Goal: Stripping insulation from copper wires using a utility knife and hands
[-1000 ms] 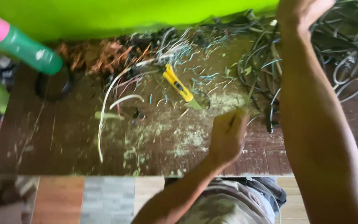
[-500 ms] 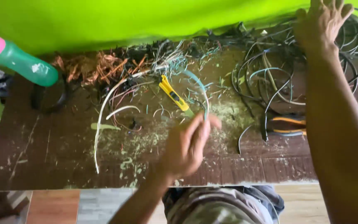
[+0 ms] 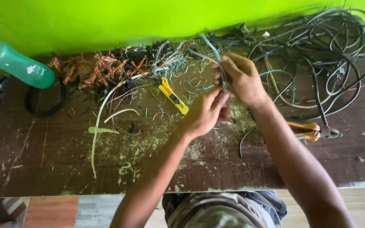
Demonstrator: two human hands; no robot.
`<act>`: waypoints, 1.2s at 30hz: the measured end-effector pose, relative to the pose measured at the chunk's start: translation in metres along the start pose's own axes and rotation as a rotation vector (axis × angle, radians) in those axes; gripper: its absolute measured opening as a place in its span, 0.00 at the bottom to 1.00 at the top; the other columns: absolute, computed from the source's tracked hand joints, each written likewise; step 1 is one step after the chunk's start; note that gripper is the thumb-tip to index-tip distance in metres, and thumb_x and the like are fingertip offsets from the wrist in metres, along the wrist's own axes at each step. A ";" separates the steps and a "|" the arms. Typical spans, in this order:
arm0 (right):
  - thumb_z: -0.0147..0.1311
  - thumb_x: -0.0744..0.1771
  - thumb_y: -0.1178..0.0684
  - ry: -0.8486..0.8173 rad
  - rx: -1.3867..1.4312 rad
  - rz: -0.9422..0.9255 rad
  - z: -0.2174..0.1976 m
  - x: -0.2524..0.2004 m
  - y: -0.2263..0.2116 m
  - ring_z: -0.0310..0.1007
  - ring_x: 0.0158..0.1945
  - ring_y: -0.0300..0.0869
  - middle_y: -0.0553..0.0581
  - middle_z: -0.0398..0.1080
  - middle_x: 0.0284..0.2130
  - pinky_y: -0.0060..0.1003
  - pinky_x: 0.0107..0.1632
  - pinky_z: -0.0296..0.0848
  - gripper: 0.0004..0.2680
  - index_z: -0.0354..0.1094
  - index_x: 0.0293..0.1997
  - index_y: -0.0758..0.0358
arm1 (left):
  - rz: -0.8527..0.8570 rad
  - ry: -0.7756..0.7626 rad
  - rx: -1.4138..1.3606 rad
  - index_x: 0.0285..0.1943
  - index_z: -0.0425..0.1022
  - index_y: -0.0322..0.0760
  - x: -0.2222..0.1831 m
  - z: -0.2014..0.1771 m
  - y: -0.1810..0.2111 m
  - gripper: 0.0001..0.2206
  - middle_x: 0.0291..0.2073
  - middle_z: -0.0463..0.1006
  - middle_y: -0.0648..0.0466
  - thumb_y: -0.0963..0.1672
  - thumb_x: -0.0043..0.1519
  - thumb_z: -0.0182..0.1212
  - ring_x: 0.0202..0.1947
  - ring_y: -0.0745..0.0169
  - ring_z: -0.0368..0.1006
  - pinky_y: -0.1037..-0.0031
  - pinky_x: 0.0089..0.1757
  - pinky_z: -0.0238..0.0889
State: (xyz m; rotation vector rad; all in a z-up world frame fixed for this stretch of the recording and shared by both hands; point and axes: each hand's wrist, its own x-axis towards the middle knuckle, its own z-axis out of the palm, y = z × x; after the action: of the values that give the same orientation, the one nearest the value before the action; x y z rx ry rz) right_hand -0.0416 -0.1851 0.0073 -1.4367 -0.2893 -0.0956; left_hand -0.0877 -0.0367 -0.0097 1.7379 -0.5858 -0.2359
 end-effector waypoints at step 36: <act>0.42 0.73 0.61 0.525 0.686 0.088 -0.069 0.022 0.060 0.61 0.19 0.30 0.50 0.67 0.27 0.23 0.19 0.60 0.06 0.65 0.52 0.62 | -0.141 -0.148 0.769 0.41 0.83 0.34 -0.149 -0.020 0.012 0.06 0.27 0.78 0.52 0.38 0.64 0.59 0.23 0.66 0.68 0.78 0.27 0.63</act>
State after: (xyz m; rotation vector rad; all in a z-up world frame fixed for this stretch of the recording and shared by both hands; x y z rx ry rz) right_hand 0.0032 -0.2421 -0.0517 -0.7026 0.1686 -0.2681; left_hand -0.2081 0.0533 -0.0161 2.5260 -0.7170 -0.2572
